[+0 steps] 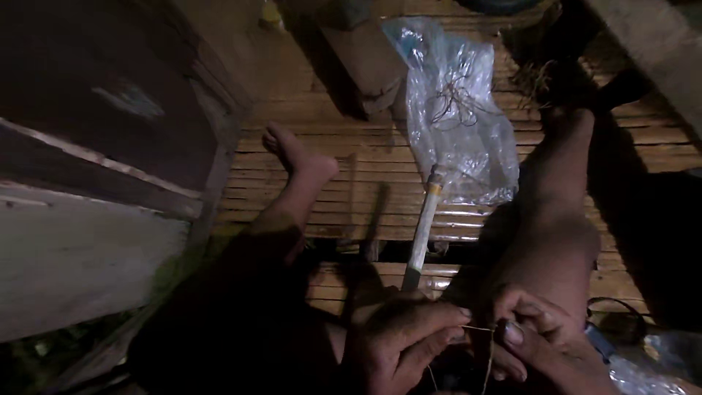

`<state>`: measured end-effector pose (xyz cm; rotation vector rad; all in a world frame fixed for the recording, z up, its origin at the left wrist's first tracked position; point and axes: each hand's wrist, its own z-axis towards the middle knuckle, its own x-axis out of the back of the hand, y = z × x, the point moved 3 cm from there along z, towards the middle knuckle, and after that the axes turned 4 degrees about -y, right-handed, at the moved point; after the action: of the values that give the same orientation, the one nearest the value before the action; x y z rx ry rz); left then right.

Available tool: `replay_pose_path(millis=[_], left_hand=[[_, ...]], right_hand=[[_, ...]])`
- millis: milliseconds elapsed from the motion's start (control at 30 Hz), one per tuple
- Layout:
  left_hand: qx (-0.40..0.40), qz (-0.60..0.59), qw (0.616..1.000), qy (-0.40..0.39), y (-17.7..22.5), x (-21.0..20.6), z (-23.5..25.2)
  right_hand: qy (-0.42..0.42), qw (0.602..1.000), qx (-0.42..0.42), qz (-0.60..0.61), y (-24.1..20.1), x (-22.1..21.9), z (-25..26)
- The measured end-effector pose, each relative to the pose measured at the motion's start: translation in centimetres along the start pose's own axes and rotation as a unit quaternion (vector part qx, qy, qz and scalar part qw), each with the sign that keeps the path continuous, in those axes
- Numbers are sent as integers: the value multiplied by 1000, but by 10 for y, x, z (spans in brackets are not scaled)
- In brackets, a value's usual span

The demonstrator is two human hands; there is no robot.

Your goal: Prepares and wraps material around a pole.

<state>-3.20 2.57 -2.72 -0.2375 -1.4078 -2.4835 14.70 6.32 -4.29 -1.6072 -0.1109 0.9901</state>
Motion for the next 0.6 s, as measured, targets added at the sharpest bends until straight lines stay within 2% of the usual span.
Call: replay_pose_path(millis=[133,233,333,467,600], left_hand=[[-30,-7,999,-7,-2,-7,3],[-21,-24,999,-17,-4,-8,4],[-15,-23,1000,-14,-6,-8,4],[-17,32,999,6,-5,-10,2],[-2,139,990,16,0,-11,1]], right_hand=[[-10,989,-65,134,15,-13,2],[-15,984,-83,158,19,-15,3],[18,986,-81,147,21,-14,5],[61,996,-47,51,17,-10,3],[56,986,20,-158,0,-3,-1]])
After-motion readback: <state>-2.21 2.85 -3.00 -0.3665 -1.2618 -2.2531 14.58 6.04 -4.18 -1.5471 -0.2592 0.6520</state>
